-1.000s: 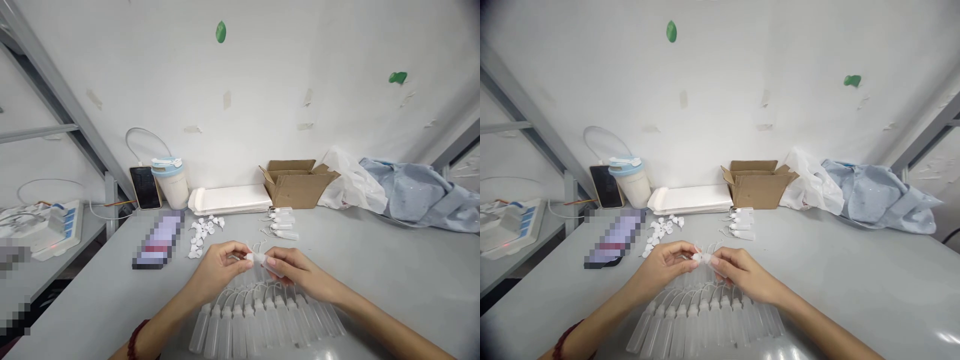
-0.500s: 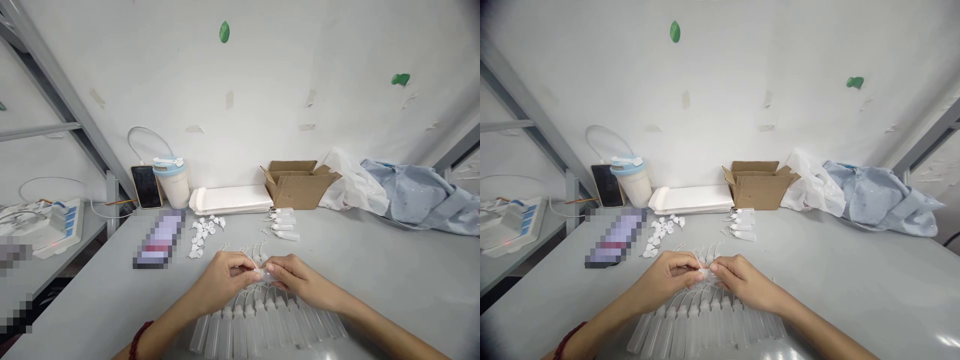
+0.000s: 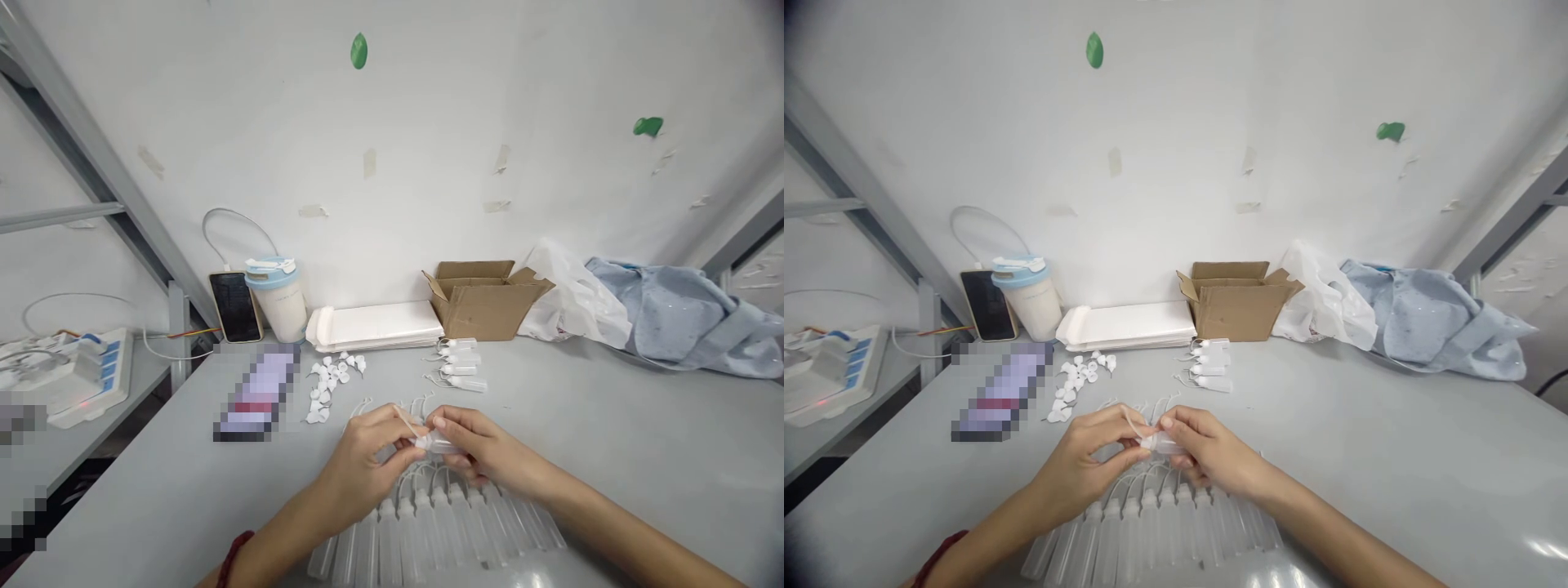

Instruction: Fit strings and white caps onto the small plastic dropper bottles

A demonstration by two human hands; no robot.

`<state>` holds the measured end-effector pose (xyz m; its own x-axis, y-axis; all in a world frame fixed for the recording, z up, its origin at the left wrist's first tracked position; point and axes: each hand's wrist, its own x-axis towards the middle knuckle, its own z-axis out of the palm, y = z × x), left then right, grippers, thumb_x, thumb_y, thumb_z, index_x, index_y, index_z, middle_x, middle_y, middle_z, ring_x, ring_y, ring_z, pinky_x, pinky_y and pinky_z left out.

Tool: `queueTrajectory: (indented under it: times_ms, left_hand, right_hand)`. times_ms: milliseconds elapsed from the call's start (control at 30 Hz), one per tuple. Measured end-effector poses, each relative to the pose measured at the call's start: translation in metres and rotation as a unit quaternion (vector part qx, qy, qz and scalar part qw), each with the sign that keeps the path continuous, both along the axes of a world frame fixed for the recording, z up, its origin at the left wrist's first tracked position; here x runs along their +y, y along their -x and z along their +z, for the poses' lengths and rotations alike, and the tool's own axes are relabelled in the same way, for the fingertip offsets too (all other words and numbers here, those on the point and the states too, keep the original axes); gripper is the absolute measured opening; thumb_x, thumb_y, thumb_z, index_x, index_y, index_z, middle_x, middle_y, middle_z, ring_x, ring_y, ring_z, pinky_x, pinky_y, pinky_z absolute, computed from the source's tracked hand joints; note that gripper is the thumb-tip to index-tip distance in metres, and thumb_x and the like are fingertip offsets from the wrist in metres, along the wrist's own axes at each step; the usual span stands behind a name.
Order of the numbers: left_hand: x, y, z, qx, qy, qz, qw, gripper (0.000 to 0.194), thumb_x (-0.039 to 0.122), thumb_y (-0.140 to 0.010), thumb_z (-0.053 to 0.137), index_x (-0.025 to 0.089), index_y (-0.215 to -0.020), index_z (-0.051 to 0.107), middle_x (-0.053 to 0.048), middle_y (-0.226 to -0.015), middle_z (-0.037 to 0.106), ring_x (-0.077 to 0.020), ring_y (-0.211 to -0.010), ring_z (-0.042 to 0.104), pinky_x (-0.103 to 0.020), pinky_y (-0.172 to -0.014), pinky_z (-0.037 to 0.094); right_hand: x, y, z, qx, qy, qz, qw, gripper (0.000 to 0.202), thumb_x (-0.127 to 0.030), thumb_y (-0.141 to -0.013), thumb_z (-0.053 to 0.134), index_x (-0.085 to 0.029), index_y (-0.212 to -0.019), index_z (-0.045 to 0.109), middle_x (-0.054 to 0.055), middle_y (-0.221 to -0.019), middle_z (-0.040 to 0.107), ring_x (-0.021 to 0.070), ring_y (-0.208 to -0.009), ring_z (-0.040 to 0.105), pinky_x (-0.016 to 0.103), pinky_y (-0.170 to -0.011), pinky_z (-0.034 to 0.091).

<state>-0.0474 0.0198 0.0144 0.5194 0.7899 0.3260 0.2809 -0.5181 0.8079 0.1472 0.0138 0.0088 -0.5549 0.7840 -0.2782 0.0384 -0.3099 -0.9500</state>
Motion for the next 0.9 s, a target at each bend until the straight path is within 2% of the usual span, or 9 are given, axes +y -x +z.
queueTrajectory:
  times_ms: [67,133,300,400,500,600,700,800,900]
  left_hand:
    - [0.000,0.000,-0.001,-0.012,-0.008,-0.006,1.000,0.017,0.014,-0.078,0.058,0.016,-0.091,0.069,-0.007,-0.084,0.064,-0.0153,-0.073,0.059,-0.025,-0.067,0.047]
    - [0.001,-0.001,-0.001,-0.016,0.026,-0.004,1.000,0.017,0.017,-0.078,0.060,0.016,-0.091,0.069,-0.007,-0.084,0.065,-0.0155,-0.072,0.059,-0.025,-0.066,0.048]
    - [0.001,-0.001,0.000,-0.021,0.215,-0.007,0.976,0.019,0.030,-0.081,0.056,0.015,-0.075,0.065,-0.001,-0.066,0.059,-0.0128,-0.059,0.055,-0.022,-0.055,0.047]
    - [0.001,-0.001,-0.002,-0.018,0.272,-0.028,0.962,0.026,0.034,-0.084,0.051,0.015,-0.068,0.060,0.001,-0.062,0.056,-0.0109,-0.053,0.053,-0.021,-0.050,0.045]
    - [0.000,-0.001,-0.006,0.003,0.220,-0.013,0.975,0.021,0.030,-0.083,0.053,0.016,-0.070,0.060,0.001,-0.062,0.057,-0.0117,-0.055,0.053,-0.021,-0.053,0.046]
    - [-0.002,-0.002,-0.011,0.033,0.054,0.016,0.998,0.010,0.022,-0.081,0.057,0.015,-0.080,0.064,-0.002,-0.070,0.060,-0.0141,-0.063,0.055,-0.025,-0.061,0.046]
    - [-0.003,-0.002,-0.014,0.030,-0.071,0.020,0.997,0.011,0.014,-0.082,0.055,0.015,-0.086,0.065,-0.006,-0.079,0.063,-0.0145,-0.069,0.057,-0.025,-0.065,0.046]
    - [-0.002,-0.002,-0.011,0.000,-0.049,0.015,0.999,0.010,0.014,-0.079,0.060,0.014,-0.085,0.067,-0.006,-0.079,0.065,-0.0141,-0.069,0.059,-0.024,-0.065,0.047]
    - [0.000,-0.004,-0.003,-0.021,0.076,0.015,0.997,0.013,0.023,-0.078,0.063,0.015,-0.087,0.068,-0.005,-0.081,0.066,-0.0155,-0.072,0.061,-0.024,-0.067,0.050]
  right_hand:
    - [0.000,0.000,-0.001,0.029,0.043,-0.003,0.999,0.033,-0.052,-0.087,0.047,-0.020,-0.081,0.040,-0.010,-0.053,0.028,0.0047,-0.043,0.016,0.019,-0.039,0.014]
    - [0.000,0.000,0.000,0.035,0.053,-0.007,0.998,0.032,-0.052,-0.087,0.047,-0.021,-0.081,0.039,-0.011,-0.052,0.028,0.0047,-0.042,0.015,0.018,-0.039,0.013]
    - [-0.004,0.002,0.005,-0.008,-0.015,-0.010,1.000,0.036,-0.058,-0.085,0.045,-0.023,-0.086,0.037,-0.011,-0.052,0.027,0.0057,-0.044,0.017,0.018,-0.040,0.015]
    - [-0.005,0.003,0.006,-0.035,-0.042,-0.011,0.998,0.037,-0.060,-0.084,0.044,-0.024,-0.088,0.037,-0.011,-0.052,0.025,0.0064,-0.044,0.020,0.018,-0.040,0.015]
    - [-0.004,0.002,0.003,-0.034,-0.024,-0.003,0.999,0.037,-0.060,-0.084,0.043,-0.024,-0.088,0.036,-0.011,-0.051,0.024,0.0063,-0.043,0.018,0.018,-0.040,0.016]
    - [-0.002,0.001,0.000,0.000,0.018,0.001,1.000,0.036,-0.059,-0.085,0.044,-0.024,-0.085,0.034,-0.011,-0.051,0.025,0.0055,-0.043,0.013,0.018,-0.039,0.013]
    - [-0.001,0.000,0.000,0.019,0.052,-0.010,0.998,0.035,-0.056,-0.085,0.046,-0.024,-0.084,0.034,-0.012,-0.050,0.027,0.0051,-0.043,0.013,0.018,-0.039,0.012]
    - [-0.001,0.000,0.001,0.027,0.062,-0.018,0.998,0.033,-0.055,-0.085,0.047,-0.024,-0.085,0.035,-0.012,-0.051,0.028,0.0048,-0.043,0.012,0.017,-0.039,0.012]
    - [-0.001,0.000,0.002,0.031,0.057,-0.018,0.998,0.034,-0.055,-0.085,0.048,-0.024,-0.085,0.035,-0.011,-0.051,0.028,0.0046,-0.043,0.013,0.017,-0.039,0.013]
